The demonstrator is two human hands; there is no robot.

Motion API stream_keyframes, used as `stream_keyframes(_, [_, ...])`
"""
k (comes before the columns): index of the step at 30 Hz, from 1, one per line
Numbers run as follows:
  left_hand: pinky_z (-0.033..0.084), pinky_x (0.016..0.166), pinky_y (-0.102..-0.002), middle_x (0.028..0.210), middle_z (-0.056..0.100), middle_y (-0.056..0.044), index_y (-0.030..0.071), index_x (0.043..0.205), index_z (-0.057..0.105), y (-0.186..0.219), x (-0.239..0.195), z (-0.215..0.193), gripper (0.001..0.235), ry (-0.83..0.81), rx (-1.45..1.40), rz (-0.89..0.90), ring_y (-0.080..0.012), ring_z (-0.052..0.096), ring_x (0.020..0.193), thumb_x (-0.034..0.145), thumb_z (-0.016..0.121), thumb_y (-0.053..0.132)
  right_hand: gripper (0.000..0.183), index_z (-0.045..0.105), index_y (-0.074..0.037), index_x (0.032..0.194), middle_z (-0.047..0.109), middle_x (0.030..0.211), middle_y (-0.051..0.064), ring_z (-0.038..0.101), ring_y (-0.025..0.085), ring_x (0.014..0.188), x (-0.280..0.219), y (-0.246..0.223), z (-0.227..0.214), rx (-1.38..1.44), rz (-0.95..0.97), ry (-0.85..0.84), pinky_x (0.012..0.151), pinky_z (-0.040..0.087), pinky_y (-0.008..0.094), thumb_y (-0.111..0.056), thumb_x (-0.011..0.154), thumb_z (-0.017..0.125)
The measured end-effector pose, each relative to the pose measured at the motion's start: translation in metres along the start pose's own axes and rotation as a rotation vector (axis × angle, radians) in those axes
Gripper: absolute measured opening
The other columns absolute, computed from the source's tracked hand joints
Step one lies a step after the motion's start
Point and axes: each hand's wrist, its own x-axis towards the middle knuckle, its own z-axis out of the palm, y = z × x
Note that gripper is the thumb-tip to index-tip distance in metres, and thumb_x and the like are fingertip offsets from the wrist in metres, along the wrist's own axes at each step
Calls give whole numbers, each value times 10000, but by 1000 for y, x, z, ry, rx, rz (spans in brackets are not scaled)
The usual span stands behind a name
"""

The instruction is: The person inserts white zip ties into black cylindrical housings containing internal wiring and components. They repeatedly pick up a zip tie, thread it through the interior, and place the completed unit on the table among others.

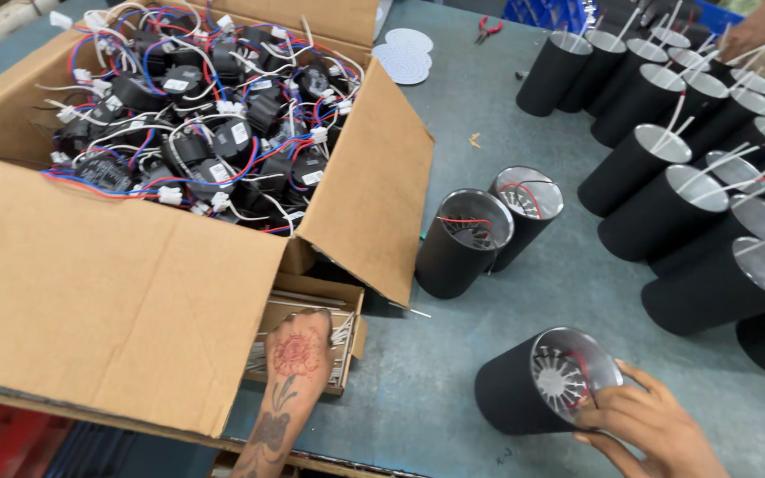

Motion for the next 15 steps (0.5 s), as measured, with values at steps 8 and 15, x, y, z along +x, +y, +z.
stream_keyframes(8, [540, 682, -486, 889, 763, -108, 174, 1047, 683, 30, -11, -61, 198, 155, -266, -59, -341, 722, 824, 850, 688, 152, 325, 774, -189, 989, 740, 1114, 10, 721, 169, 1080, 5, -45, -36, -161, 249, 225, 1057, 559, 403, -143, 671, 826])
stream_keyframes(15, [641, 836, -343, 946, 748, -117, 13, 1209, 609, 79, -31, -53, 376, -131, -1511, 53, -230, 797, 910, 847, 645, -84, 325, 787, -110, 1029, 793, 1015, 28, 760, 109, 827, 24, -102, 9, 232, 273, 366, 725, 657, 238, -179, 722, 869])
